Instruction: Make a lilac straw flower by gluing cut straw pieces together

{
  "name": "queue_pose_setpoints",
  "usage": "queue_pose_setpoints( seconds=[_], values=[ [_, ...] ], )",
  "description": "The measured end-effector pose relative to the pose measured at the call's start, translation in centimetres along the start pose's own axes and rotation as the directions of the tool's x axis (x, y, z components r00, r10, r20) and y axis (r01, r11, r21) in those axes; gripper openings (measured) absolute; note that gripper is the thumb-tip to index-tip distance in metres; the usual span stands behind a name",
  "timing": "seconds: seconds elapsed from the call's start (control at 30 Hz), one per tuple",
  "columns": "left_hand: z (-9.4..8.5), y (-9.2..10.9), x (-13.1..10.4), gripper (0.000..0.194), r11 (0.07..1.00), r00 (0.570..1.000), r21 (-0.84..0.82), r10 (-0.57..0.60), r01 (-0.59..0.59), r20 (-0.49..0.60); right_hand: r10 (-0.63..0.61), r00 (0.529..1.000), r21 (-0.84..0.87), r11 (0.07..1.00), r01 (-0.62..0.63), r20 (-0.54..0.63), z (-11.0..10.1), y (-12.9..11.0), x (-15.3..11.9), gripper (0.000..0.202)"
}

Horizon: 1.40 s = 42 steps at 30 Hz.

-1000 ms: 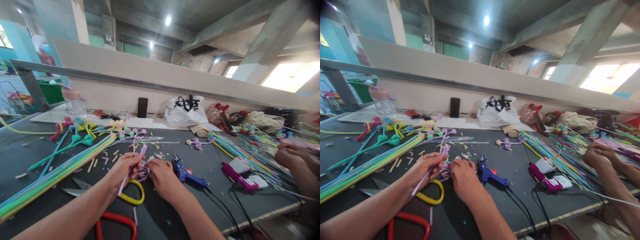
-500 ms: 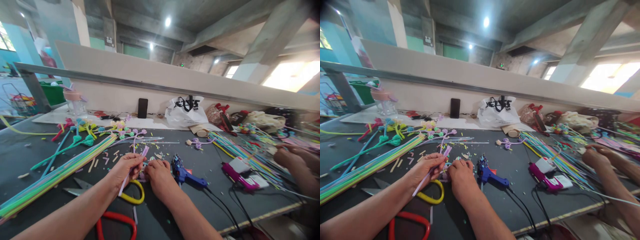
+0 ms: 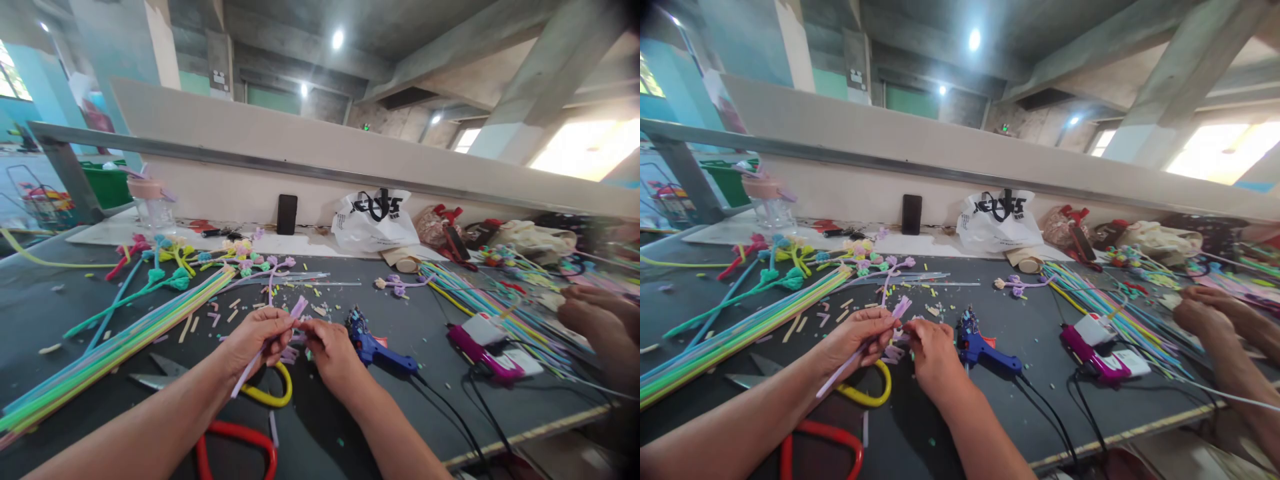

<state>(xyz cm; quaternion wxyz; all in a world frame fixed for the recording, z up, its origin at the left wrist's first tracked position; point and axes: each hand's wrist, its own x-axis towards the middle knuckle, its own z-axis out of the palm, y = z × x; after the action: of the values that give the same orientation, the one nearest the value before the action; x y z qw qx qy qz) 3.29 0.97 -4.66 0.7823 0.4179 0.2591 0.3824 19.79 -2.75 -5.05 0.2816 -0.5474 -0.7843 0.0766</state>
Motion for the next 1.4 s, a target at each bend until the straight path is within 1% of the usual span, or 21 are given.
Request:
queue_pose_setpoints(
  seconds=[0.1, 0.17, 0.3, 0.4, 0.5, 0.57, 0.67, 0.7, 0.77, 0.8, 0.83, 0.9, 0.97, 1.0, 1.03, 1.07, 1.17, 1.23, 1.33, 1.4],
  values=[
    [0.0, 0.1, -0.1, 0.017, 0.999, 0.998, -0.021, -0.035, 0.036, 0.044, 0.062, 0.998, 0.075, 0.995, -0.062, 0.001, -0.7, 0.1, 0.0, 0.015],
    [0.0, 0.2, -0.2, 0.016, 0.997, 0.995, -0.034, -0.068, 0.071, 0.067, 0.097, 0.995, 0.088, 0.992, -0.096, -0.007, -1.2, 0.1, -0.1, 0.012],
    [0.3, 0.4, -0.4, 0.015, 0.992, 0.989, -0.035, -0.117, 0.120, 0.096, 0.072, 0.997, 0.109, 0.992, -0.071, -0.011, -1.9, 0.0, -0.5, 0.019],
    [0.4, 0.4, -0.4, 0.014, 0.991, 0.986, -0.040, -0.120, 0.125, 0.116, 0.083, 0.996, 0.224, 0.971, -0.087, 0.024, -2.0, -0.2, -0.7, 0.021],
    [0.3, 0.2, -0.2, 0.015, 0.992, 0.985, -0.031, -0.119, 0.124, 0.124, 0.120, 0.991, 0.313, 0.941, -0.130, 0.051, -1.8, -0.1, -0.8, 0.012],
    [0.2, 0.2, -0.2, 0.015, 0.993, 0.986, -0.027, -0.114, 0.118, 0.121, 0.100, 0.995, 0.324, 0.941, -0.096, 0.005, -1.6, 0.1, -0.8, 0.008],
    [0.2, 0.1, -0.1, 0.015, 0.993, 0.987, -0.016, -0.112, 0.114, 0.117, 0.070, 0.993, 0.316, 0.948, -0.038, -0.092, -1.5, 0.4, -0.7, 0.009],
    [0.2, 0.1, -0.1, 0.015, 0.994, 0.987, -0.012, -0.110, 0.113, 0.117, 0.077, 0.991, 0.315, 0.948, -0.040, -0.107, -1.5, 0.4, -0.7, 0.010],
    [0.2, 0.0, -0.1, 0.015, 0.995, 0.988, -0.004, -0.101, 0.102, 0.120, 0.133, 0.986, 0.351, 0.932, -0.090, -0.100, -1.7, 0.3, -0.8, 0.010],
    [0.2, -0.1, -0.1, 0.015, 0.996, 0.988, 0.002, -0.093, 0.094, 0.121, 0.181, 0.980, 0.405, 0.905, -0.132, -0.084, -1.9, 0.2, -0.8, 0.009],
    [0.2, -0.2, -0.1, 0.015, 0.996, 0.989, 0.011, -0.085, 0.084, 0.121, 0.234, 0.970, 0.484, 0.857, -0.177, -0.061, -2.2, 0.0, -0.8, 0.008],
    [0.2, -0.3, -0.1, 0.015, 0.997, 0.990, 0.028, -0.073, 0.071, 0.119, 0.312, 0.950, 0.663, 0.708, -0.244, 0.017, -2.7, -0.3, -0.8, 0.009],
    [0.2, -0.4, -0.1, 0.015, 0.998, 0.992, 0.029, -0.064, 0.061, 0.110, 0.325, 0.942, 0.782, 0.563, -0.267, 0.088, -3.2, -0.4, -0.8, 0.013],
    [0.2, -0.4, -0.1, 0.015, 0.998, 0.992, 0.025, -0.061, 0.059, 0.107, 0.322, 0.941, 0.807, 0.524, -0.272, 0.107, -3.3, -0.3, -0.8, 0.014],
    [0.2, -0.4, -0.1, 0.015, 0.998, 0.993, 0.020, -0.058, 0.057, 0.104, 0.327, 0.938, 0.811, 0.514, -0.280, 0.116, -3.3, -0.2, -0.8, 0.014],
    [0.2, -0.4, -0.2, 0.014, 0.998, 0.993, 0.018, -0.057, 0.055, 0.102, 0.335, 0.934, 0.793, 0.533, -0.294, 0.120, -3.2, 0.0, -0.8, 0.013],
    [0.1, -0.4, -0.1, 0.015, 0.998, 0.993, 0.025, -0.053, 0.050, 0.101, 0.347, 0.931, 0.623, 0.706, -0.336, 0.109, -2.5, 0.7, -0.7, 0.009],
    [0.1, -0.4, -0.1, 0.015, 0.999, 0.994, 0.028, -0.049, 0.047, 0.097, 0.329, 0.940, 0.517, 0.791, -0.328, 0.094, -1.9, 1.0, -0.6, 0.016],
    [0.0, -0.4, 0.0, 0.015, 0.999, 0.995, 0.023, -0.040, 0.038, 0.096, 0.287, 0.958, 0.421, 0.866, -0.271, 0.026, -1.5, 0.9, -0.5, 0.021],
    [-0.1, -0.5, 0.0, 0.015, 0.999, 0.994, 0.015, -0.037, 0.036, 0.100, 0.170, 0.985, 0.318, 0.934, -0.160, -0.004, -1.5, 0.6, -0.4, 0.021]
  ],
)
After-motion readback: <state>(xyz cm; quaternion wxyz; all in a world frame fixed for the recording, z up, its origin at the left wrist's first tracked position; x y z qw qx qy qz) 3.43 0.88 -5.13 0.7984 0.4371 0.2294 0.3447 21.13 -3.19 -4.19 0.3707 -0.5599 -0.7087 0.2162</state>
